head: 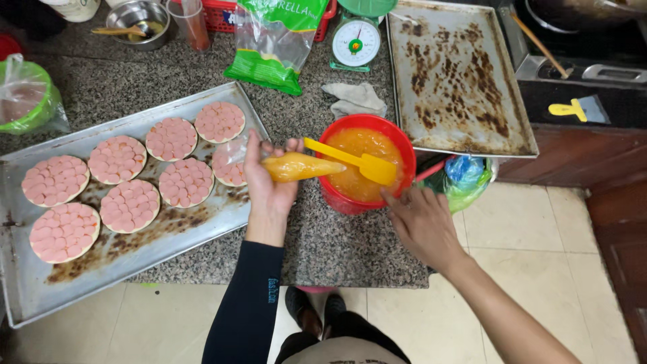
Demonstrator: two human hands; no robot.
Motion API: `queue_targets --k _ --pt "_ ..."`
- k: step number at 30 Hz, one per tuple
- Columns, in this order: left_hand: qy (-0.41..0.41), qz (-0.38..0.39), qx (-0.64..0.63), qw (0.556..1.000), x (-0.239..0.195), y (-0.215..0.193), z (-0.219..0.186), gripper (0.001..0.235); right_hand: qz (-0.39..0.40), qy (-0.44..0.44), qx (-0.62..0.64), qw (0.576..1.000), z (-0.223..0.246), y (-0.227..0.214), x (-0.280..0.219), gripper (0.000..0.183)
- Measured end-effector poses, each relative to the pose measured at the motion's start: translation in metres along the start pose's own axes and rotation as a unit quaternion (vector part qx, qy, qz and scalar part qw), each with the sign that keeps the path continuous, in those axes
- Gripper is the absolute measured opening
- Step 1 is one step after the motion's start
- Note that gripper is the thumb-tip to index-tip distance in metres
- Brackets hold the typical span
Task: The person prepares a piping bag with a yellow sauce, then pipes the sauce onto round pizza bases topped with sliced meat. They then sprinkle corn kernels over the pizzas on the tray.
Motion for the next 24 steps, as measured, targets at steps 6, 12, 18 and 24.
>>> queue_targets --k 6,12,18,24 --pt "0.039 0.009 -0.045 0.998 -0.031 0.021 -0.015 0.047 -0.049 -0.023 -0.003 0.999 -0.001 -0.006 -0.015 0.034" --pt "0.126 0.042 -0.044 0.990 -0.074 0.034 -0.067 0.049 0.023 -0.008 0.582 0.813 -0.043 0.045 0.031 0.025" --pt "0.228 0.084 -0.029 0.970 -0.122 0.045 -0.159 0.045 0.214 -0.001 0.894 0.395 0.045 0.066 0.113 0.040" --pt "0.325 0.031 -0.007 0.945 -0.155 0.025 -0.266 0.043 0.308 -0.045 0.868 0.387 0.146 0.063 0.179 0.045"
Point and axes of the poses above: each hand's wrist, its own x-axis towards the middle knuckle, its own y-axis out of the palm, z = x × y, the point moved 10 cm from there along x, towards the middle knuckle, and after that the axes turned 10 degrees about z, right-handed, at the moved point
